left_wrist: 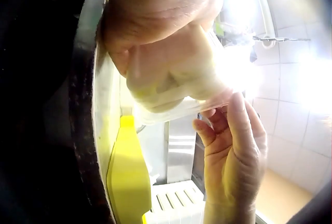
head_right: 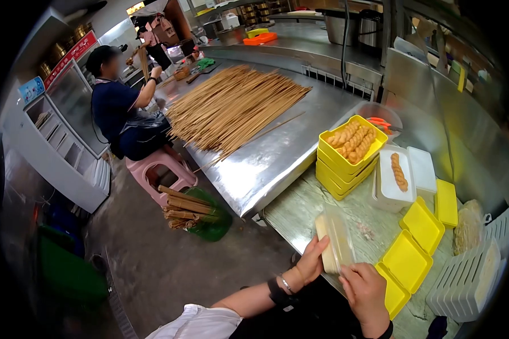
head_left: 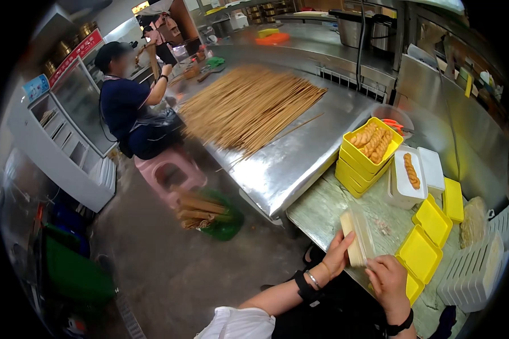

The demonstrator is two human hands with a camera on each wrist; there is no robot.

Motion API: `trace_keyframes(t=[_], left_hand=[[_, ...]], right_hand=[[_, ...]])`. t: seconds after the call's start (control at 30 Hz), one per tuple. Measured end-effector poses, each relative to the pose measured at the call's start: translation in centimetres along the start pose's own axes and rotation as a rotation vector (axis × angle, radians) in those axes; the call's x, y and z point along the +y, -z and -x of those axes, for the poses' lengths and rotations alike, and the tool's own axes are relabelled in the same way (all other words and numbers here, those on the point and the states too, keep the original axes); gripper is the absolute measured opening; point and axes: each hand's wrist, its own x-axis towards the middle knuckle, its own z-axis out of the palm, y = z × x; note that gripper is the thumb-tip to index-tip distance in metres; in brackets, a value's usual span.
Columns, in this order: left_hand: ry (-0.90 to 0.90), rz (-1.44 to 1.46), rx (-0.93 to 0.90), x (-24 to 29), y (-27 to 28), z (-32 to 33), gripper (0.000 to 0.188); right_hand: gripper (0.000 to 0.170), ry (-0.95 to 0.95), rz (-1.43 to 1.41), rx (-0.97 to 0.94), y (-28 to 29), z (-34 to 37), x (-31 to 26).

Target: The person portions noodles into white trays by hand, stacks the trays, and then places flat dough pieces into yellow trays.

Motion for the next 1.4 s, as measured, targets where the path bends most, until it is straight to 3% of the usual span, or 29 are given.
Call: trace_keyframes(t=[0.6, 1.1, 1.2, 1.4], left_hand=[[0.055, 0.037, -0.045, 0.2, 0.7, 0.0, 0.056], [0.141, 0.084, -0.106, 0.8, 1.2, 0.0, 0.057], [0.159, 0.047, -0.081, 0.8, 1.1, -0.1, 0.058], [0.07, 0.073, -0.127, 0.4, 0.4, -0.2, 0.065]], right_hand=[[0.031, 0.028, -0.098, -0.136, 0.6, -0.5, 1.0], [0.022, -0.045, -0.3, -0.146, 0.0, -0.9, 1.0], [0.021, -0.055, -0.294, -0.071, 0.0, -1.2, 0.8], [0.032, 0.028, 0.025, 0.013, -1.6, -1.5, 0.3]])
